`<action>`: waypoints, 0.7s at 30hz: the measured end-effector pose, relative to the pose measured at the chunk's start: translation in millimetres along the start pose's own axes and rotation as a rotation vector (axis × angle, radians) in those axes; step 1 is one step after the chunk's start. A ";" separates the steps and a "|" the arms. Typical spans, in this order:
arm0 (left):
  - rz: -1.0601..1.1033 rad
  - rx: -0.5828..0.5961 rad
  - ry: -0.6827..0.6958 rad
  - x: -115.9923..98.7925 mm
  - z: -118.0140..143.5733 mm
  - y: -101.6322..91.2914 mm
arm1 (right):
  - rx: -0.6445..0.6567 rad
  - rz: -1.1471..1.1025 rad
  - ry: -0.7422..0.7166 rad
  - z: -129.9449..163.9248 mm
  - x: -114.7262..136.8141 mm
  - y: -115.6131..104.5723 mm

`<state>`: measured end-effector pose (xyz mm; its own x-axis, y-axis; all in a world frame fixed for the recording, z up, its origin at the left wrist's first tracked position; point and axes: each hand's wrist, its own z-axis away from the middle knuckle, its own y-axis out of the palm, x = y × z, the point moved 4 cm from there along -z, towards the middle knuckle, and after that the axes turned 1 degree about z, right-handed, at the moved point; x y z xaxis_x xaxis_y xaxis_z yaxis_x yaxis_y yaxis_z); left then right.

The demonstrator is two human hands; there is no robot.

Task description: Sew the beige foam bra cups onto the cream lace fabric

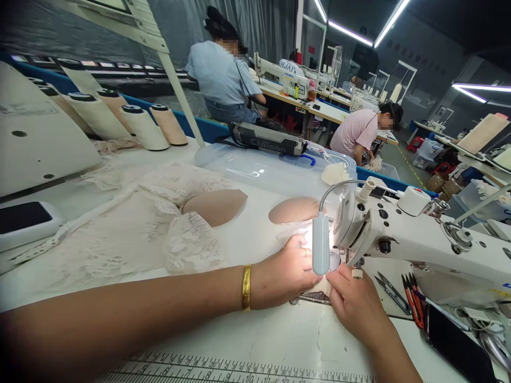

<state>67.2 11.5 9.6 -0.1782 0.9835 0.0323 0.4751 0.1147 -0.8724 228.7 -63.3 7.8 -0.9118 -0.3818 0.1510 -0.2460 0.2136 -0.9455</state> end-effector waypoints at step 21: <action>-0.140 0.145 -0.068 -31.9 33.6 -17.8 | -0.222 0.102 -0.045 9.6 -23.1 21.3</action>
<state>35.4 -26.7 7.7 -0.2944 0.9469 0.1296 0.3136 0.2238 -0.9228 247.7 -58.5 -18.6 -0.9215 -0.3863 0.0401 -0.2237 0.4436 -0.8678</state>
